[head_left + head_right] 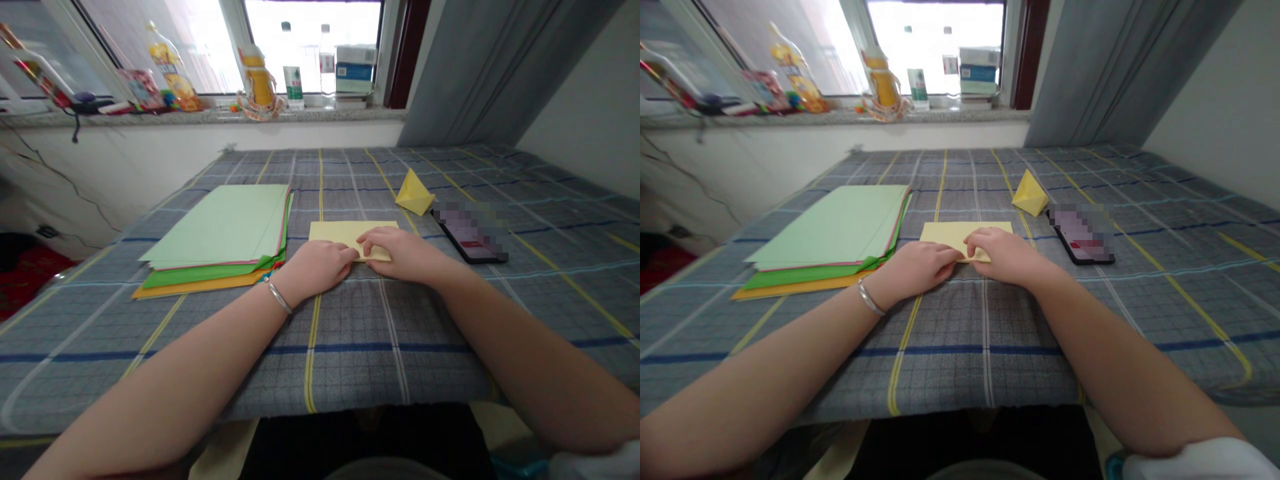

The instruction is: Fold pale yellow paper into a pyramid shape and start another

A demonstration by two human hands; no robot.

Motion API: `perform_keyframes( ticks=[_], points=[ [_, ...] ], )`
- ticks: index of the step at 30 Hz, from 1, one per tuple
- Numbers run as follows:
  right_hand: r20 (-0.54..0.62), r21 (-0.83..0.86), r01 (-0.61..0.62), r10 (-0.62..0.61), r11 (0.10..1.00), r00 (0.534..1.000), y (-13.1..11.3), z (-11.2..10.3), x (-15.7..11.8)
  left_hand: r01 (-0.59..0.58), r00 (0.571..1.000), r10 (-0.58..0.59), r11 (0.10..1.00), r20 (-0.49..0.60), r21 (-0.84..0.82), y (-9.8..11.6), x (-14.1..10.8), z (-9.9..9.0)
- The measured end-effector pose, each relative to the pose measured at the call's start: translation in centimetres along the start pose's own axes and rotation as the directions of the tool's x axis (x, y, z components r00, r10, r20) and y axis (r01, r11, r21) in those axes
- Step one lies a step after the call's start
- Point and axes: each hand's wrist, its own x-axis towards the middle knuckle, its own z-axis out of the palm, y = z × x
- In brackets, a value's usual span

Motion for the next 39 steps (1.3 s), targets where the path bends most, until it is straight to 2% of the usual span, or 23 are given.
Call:
perform_keyframes(
  ticks=[6,13,20,28,39],
  points=[
    [-0.056,-0.078,-0.085,0.08,0.993,0.995,-0.9,-0.1,0.2,0.095,0.989,-0.086,0.992,-0.118,0.076,0.3,0.3,0.5],
    [-0.075,-0.123,-0.093,0.085,0.988,0.994,-1.5,0.2,0.2,0.05,0.984,-0.031,0.993,-0.177,0.102,0.4,0.3,0.7],
    [-0.064,-0.124,-0.086,0.079,0.989,0.995,-1.6,0.5,0.1,0.019,0.983,-0.004,0.996,-0.186,0.082,0.3,0.3,0.8],
    [-0.09,-0.12,-0.091,0.081,0.989,0.993,-1.2,-0.1,0.1,0.063,0.987,-0.045,0.992,-0.157,0.11,0.0,0.2,0.2],
    [-0.124,-0.003,-0.077,0.076,0.997,0.989,1.9,-1.8,-0.8,0.154,0.981,-0.145,0.986,-0.127,0.062,-0.5,-0.1,-0.1]
  ],
)
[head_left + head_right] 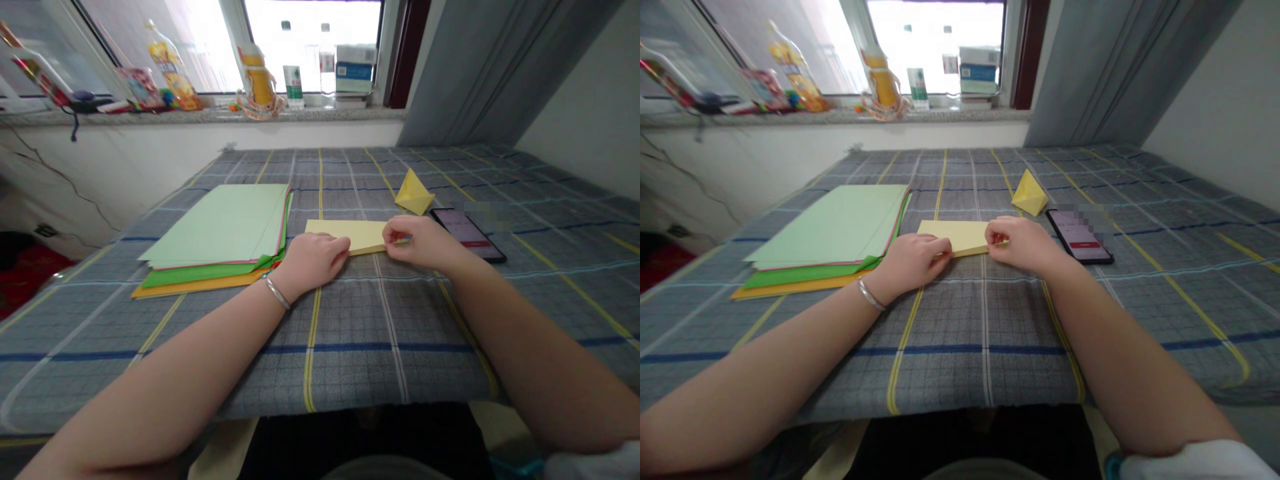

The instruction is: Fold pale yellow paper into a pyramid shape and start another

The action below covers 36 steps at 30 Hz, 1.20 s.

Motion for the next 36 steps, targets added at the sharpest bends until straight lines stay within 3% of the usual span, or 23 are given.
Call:
perform_keyframes(
  ticks=[11,17,19,22,25,29,36],
  points=[
    [-0.044,0.096,-0.092,0.096,0.991,0.994,1.9,-1.5,-0.5,0.121,0.992,-0.118,0.987,0.032,-0.104,-0.8,-0.2,0.1],
    [-0.174,0.079,-0.193,0.204,0.978,0.963,2.3,-1.7,-0.6,0.151,0.989,-0.149,0.981,0.018,-0.122,-1.2,-0.3,0.5],
    [-0.219,0.097,-0.171,0.189,0.98,0.957,1.9,-1.4,-0.5,0.144,0.99,-0.143,0.982,0.015,-0.123,-1.2,-0.3,0.6],
    [-0.234,0.1,-0.047,0.07,0.994,0.97,0.6,-0.6,-0.2,0.109,0.994,-0.108,0.985,0.016,-0.136,-1.2,-0.2,0.7],
    [-0.152,-0.05,0.025,-0.032,0.998,0.988,-0.9,0.3,0.2,0.066,0.998,-0.067,0.988,-0.003,-0.141,-1.1,-0.1,0.7],
    [-0.06,-0.215,0.027,-0.041,0.976,0.997,-2.2,1.2,0.6,-0.03,0.999,0.029,0.998,-0.022,-0.053,-0.7,0.0,0.3],
    [-0.009,-0.205,-0.014,0.013,0.979,1.0,-3.7,2.1,0.7,-0.076,0.994,0.072,0.996,-0.088,-0.046,0.0,0.0,0.7]
  ],
)
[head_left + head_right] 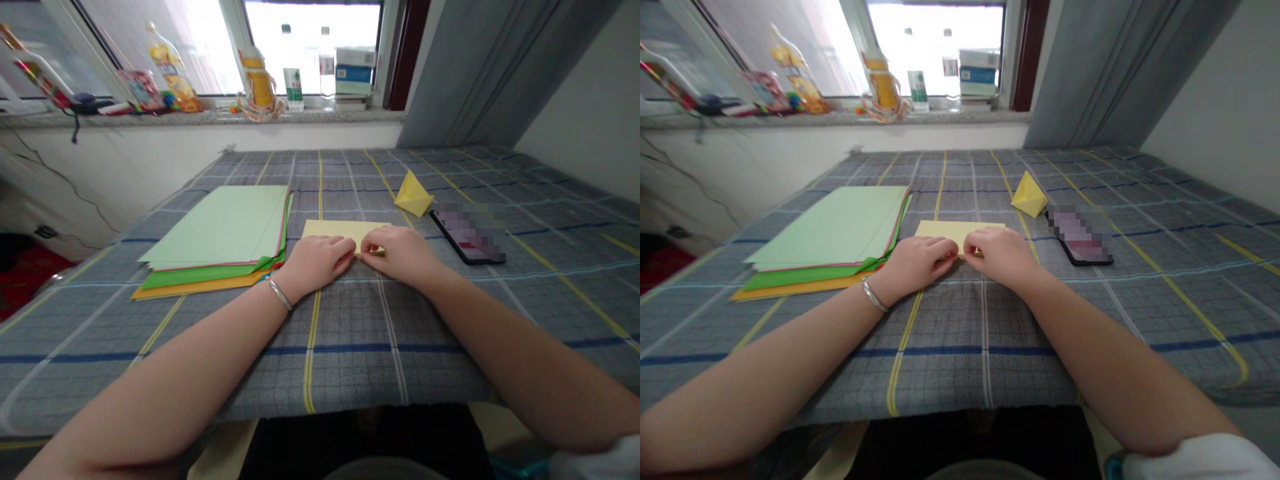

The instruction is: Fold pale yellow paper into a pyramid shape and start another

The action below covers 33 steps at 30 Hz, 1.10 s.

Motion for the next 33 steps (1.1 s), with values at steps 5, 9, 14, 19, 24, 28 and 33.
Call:
perform_keyframes(
  ticks=[5,9,14,19,24,28,33],
  points=[
    [0.026,0.009,-0.035,0.035,0.999,0.999,-0.5,0.2,-0.1,-0.034,0.999,0.033,0.998,-0.017,-0.061,-0.1,-0.1,0.3],
    [0.035,0.019,-0.001,0.0,1.0,0.999,-0.2,0.3,-0.1,-0.015,1.0,0.014,0.997,-0.008,-0.081,-0.1,0.0,0.3],
    [0.025,-0.022,0.087,-0.087,0.996,0.996,-0.1,0.1,0.0,0.008,1.0,-0.008,0.996,-0.003,-0.087,-0.1,0.1,0.2],
    [0.02,-0.085,0.146,-0.145,0.986,0.989,0.2,-0.2,0.1,0.014,1.0,-0.016,0.994,-0.02,-0.112,-0.2,0.2,0.0],
    [-0.017,-0.11,0.15,-0.153,0.983,0.988,1.3,-0.4,0.1,0.044,0.999,-0.045,0.992,-0.005,-0.12,-0.5,0.1,-0.5],
    [-0.013,-0.122,0.106,-0.108,0.987,0.994,2.0,-0.9,-0.1,0.061,0.998,-0.061,0.991,0.001,-0.116,-0.7,-0.1,-0.8],
    [-0.023,-0.134,0.022,-0.025,0.991,0.999,2.9,-1.5,-0.3,0.056,0.998,-0.056,0.992,-0.001,-0.111,-1.2,-0.2,-1.0]
  ],
)
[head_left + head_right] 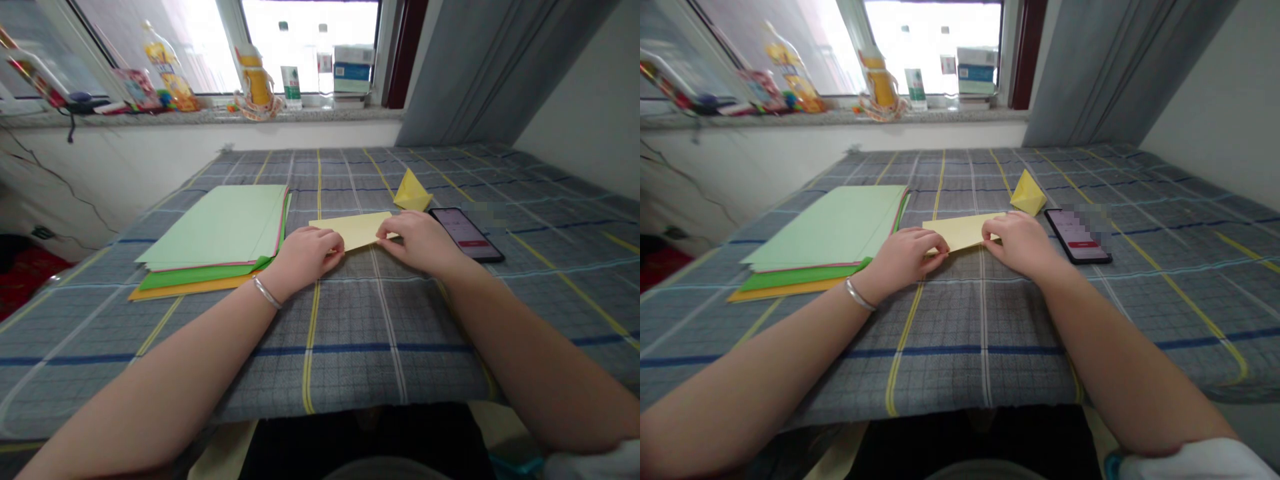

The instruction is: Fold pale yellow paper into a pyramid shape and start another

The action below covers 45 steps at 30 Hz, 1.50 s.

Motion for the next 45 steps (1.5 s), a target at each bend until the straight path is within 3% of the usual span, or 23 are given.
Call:
perform_keyframes(
  ticks=[4,7,12,16,21,30,39,45],
  points=[
    [0.015,-0.002,-0.044,0.044,0.999,0.999,0.7,-0.1,-0.1,-0.035,0.998,0.034,0.999,0.046,0.013,-0.7,-0.1,-0.9],
    [0.043,0.01,-0.077,0.076,0.997,0.996,0.7,0.0,-0.2,-0.124,0.982,0.121,0.992,0.147,0.013,-1.4,-0.3,-1.8],
    [0.109,0.047,-0.182,0.176,0.982,0.978,1.1,0.1,-0.6,-0.08,0.971,0.063,0.995,0.23,0.063,-3.2,-0.8,-2.9],
    [0.169,0.124,-0.202,0.179,0.972,0.969,2.4,0.3,-0.8,-0.045,0.951,0.021,0.996,0.309,0.072,-4.0,-1.1,-3.1],
    [0.243,0.279,-0.174,0.106,0.944,0.964,2.9,0.8,-0.8,0.057,0.959,-0.073,0.996,0.274,0.065,-3.4,-1.1,-2.5],
    [0.267,0.373,-0.161,0.061,0.914,0.962,2.3,1.2,-0.6,0.075,0.986,-0.093,0.989,0.138,0.129,-1.6,-0.8,-1.9],
    [0.33,0.41,-0.241,0.104,0.88,0.938,1.9,0.3,-0.5,0.049,0.973,-0.081,0.988,0.218,0.147,-2.1,-0.6,-0.9],
    [0.354,0.254,-0.326,0.227,0.911,0.907,2.1,-0.8,-0.4,0.046,0.961,-0.052,0.999,0.27,0.028,-2.4,-0.8,-1.1]
  ],
)
